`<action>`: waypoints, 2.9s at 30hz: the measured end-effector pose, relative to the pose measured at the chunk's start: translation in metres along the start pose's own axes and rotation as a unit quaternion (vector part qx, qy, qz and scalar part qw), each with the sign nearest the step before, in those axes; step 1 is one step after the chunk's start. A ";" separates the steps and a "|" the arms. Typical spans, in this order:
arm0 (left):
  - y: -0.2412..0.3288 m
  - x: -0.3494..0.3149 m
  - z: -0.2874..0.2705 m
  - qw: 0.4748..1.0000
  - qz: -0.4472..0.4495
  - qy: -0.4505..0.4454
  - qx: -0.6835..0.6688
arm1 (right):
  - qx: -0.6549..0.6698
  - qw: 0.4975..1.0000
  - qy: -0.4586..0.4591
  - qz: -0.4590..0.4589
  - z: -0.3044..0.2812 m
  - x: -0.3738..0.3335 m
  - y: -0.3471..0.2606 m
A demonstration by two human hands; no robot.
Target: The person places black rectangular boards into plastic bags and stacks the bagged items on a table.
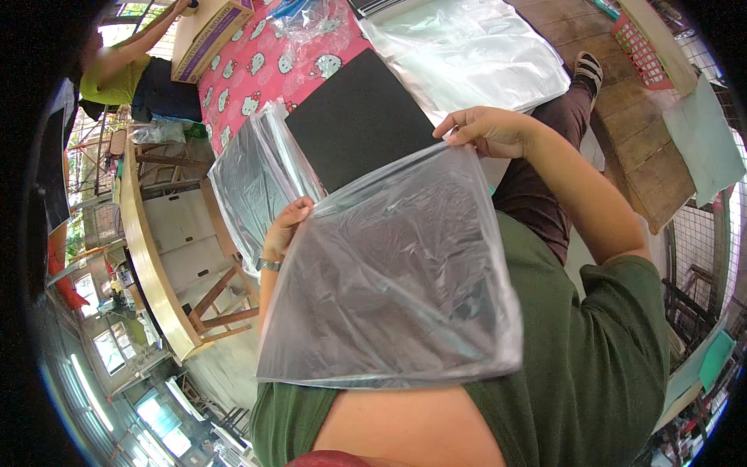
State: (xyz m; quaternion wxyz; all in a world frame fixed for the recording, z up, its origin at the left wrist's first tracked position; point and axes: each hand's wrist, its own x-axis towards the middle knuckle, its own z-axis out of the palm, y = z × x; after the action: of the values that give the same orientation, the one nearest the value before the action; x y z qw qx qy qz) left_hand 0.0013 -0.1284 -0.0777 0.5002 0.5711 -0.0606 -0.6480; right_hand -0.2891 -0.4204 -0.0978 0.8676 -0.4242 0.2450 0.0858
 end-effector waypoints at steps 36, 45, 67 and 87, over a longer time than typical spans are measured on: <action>-0.071 0.025 -0.056 0.859 0.340 0.383 -0.015 | -0.389 0.871 0.133 -0.269 0.100 0.085 0.021; -0.058 -0.093 -0.178 0.828 0.299 0.475 0.010 | -0.616 0.678 0.257 -0.309 -0.036 0.047 0.003; -0.008 0.086 0.159 0.704 0.541 0.053 0.457 | -0.486 0.751 0.276 -0.352 0.060 0.014 -0.013; 0.020 0.050 0.159 0.949 0.302 -0.022 -0.089 | -0.264 0.919 0.187 -0.227 0.076 0.004 -0.049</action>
State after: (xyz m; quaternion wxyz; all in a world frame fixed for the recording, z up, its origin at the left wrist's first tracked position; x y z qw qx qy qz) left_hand -0.1070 -0.2527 -0.0450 0.7202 0.4645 -0.1832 -0.4817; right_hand -0.2418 -0.3918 -0.0262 0.6592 -0.6899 0.2683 -0.1323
